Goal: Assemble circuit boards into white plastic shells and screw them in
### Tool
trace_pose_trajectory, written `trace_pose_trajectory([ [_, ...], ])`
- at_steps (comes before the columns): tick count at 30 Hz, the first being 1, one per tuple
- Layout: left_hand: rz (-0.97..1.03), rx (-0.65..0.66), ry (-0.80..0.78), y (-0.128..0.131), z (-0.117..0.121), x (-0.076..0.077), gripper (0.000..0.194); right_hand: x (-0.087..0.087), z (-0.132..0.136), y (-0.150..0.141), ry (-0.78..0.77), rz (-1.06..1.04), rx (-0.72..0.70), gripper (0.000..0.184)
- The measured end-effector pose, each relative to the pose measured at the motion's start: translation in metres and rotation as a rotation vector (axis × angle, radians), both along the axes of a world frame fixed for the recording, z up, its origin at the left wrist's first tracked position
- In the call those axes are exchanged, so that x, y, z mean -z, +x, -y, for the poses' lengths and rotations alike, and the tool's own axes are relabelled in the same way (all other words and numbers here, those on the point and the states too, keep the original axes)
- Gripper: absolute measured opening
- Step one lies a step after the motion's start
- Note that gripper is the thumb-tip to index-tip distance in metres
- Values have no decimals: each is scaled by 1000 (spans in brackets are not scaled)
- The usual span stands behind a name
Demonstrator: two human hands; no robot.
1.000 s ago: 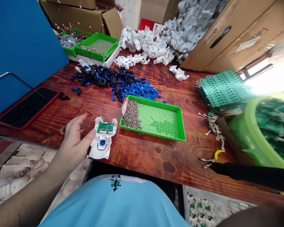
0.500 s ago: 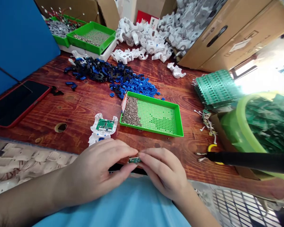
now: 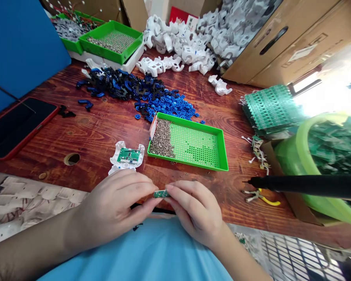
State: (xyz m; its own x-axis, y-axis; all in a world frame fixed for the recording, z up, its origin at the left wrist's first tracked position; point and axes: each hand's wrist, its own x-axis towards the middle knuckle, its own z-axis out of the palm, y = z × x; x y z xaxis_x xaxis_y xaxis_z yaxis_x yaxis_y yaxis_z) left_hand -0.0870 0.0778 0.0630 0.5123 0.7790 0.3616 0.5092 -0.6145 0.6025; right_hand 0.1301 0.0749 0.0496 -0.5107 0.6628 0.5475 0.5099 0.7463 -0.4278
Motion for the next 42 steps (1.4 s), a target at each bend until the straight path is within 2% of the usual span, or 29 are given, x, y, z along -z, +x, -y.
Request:
trace_pose_trajectory([
  [5,50,9,31,2,-3,2,17,1,0,0,1,-2,-6,29],
  [10,43,-4,35,3,-4,5,15,4,-2,-1,-10,-20,9,29],
  [13,-15,52,-49,-3,-8,1,14,6,-4,-2,-34,-21,-9,30],
  [15,-125,55,-162,-16,-19,-4,23,7,-5,0,-66,-12,4,31],
  [17,-239,-96,-277,-37,-39,-11,44,9,-6,4,-105,-3,52,32],
  [18,-265,-257,-324,-51,-52,-13,42,11,-6,6,-123,3,79,33],
  [19,-314,-476,-324,-66,-66,-15,43,13,-6,9,-138,10,102,34],
  [20,-349,-618,-282,-82,-81,-17,48,14,-6,12,-151,18,117,35],
  [22,-402,-785,-219,-112,-110,-16,49,18,-6,16,-169,24,127,35],
  [24,-451,-827,-220,-135,-133,-10,41,20,-6,18,-188,28,116,33],
  [26,-495,-837,-251,-146,-151,-1,37,21,-6,17,-213,33,100,30],
  [31,-504,-892,-318,-141,-177,22,41,18,-7,9,-245,48,89,28],
  [34,-444,-869,-328,-135,-181,26,40,14,-6,7,-249,42,91,29],
  [37,-348,-825,-313,-128,-170,17,41,11,-6,6,-284,-23,94,29],
  [39,-270,-780,-304,-118,-153,7,48,9,-7,7,-312,-83,99,29],
  [42,-124,-679,-333,-94,-115,-9,60,6,-9,7,-401,-173,127,30],
])
